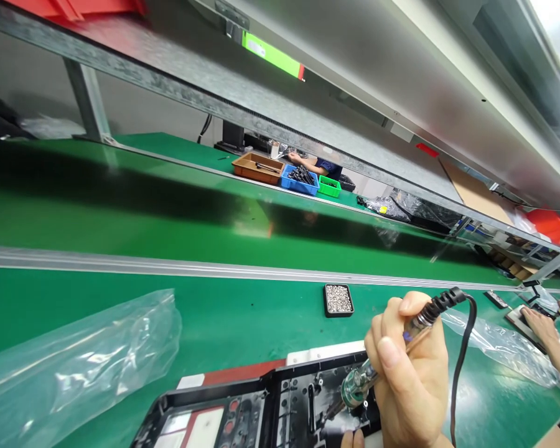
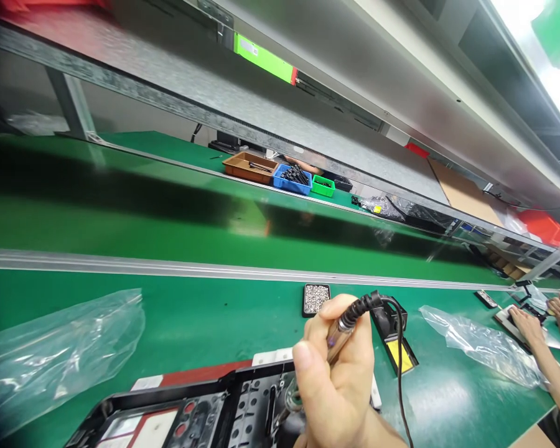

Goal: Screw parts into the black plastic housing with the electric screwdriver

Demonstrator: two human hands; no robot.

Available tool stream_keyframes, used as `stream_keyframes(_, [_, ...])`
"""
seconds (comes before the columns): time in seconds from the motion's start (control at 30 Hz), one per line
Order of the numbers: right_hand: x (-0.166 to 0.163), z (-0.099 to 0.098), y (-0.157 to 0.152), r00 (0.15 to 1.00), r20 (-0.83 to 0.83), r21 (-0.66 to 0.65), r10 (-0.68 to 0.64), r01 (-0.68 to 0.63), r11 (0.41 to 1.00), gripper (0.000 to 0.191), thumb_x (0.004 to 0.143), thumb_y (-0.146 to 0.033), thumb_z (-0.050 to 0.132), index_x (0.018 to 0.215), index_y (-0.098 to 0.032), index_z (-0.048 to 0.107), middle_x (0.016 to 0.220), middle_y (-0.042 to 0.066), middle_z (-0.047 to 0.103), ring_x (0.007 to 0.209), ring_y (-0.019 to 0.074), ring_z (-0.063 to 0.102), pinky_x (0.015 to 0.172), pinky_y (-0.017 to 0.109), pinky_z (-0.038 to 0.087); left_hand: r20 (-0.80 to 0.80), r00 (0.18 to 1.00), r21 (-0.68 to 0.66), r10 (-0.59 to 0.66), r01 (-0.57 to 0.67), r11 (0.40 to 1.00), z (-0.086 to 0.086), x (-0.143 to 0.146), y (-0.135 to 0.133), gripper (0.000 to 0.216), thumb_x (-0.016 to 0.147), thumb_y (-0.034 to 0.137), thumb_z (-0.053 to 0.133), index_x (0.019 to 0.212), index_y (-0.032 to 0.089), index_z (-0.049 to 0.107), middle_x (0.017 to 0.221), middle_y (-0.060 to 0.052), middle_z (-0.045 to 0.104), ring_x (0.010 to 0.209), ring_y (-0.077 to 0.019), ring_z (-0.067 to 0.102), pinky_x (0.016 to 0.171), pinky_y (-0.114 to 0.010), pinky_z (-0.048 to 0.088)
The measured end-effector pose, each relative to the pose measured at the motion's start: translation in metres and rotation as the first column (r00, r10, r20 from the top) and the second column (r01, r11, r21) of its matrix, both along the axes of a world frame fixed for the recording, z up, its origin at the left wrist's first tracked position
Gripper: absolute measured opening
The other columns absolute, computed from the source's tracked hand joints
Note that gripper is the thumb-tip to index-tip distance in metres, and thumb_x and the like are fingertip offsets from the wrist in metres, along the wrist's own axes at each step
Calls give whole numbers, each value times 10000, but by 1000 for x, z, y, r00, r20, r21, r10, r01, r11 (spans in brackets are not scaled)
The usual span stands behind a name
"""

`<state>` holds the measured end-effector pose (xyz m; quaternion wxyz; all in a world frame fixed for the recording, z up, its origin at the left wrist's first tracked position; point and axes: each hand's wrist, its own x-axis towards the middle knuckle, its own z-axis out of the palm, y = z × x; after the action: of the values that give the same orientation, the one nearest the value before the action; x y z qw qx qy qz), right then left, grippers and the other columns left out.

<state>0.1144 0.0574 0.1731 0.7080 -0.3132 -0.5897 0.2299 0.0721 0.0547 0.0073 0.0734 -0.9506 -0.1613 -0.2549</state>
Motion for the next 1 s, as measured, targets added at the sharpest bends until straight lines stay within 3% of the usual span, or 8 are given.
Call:
stream_keyframes(0.13, [3,0,1,1000,19,-12,-13,13,1000,106,997,-232,408,1053,-217,320,664,19,156,522,45,236,466,126,256,55,998,18,21,-22,1000,13,42,29,344,915,299,454,1238,251,562,1374,-30,492,1276,-292,457,997,-518,473])
stream_keyframes(0.27, [3,-1,-1,999,32,-21,-27,27,999,112,995,-242,415,1056,-223,323,659,17,160,514,43,237,458,130,255,94,995,35,39,-42,998,16,59,41,474,855,156,328,1198,305,618,1409,50,467,1340,-312,380,878,-485,515])
stream_keyframes(0.43, [3,-2,-1,997,47,-28,-63,65,998,127,991,-267,427,1047,-218,324,654,15,163,504,41,241,449,134,264,135,990,58,50,-58,997,13,62,41,488,836,158,329,1203,306,615,1437,46,438,1372,-326,314,844,-490,521])
stream_keyframes(0.67, [5,-2,0,989,65,-53,-130,133,990,189,974,-323,463,1045,-220,322,648,12,175,492,44,254,431,149,271,162,986,67,36,-48,997,13,64,40,486,810,193,519,1288,283,527,1440,-34,441,1378,-368,301,928,-591,507])
stream_keyframes(1.0, [-3,1,-2,993,31,-59,-111,113,992,133,979,-282,448,1047,-234,344,649,20,162,506,55,239,441,173,235,151,988,27,21,-25,999,13,49,36,486,835,160,358,1238,308,586,1423,40,457,1330,-323,388,881,-475,513])
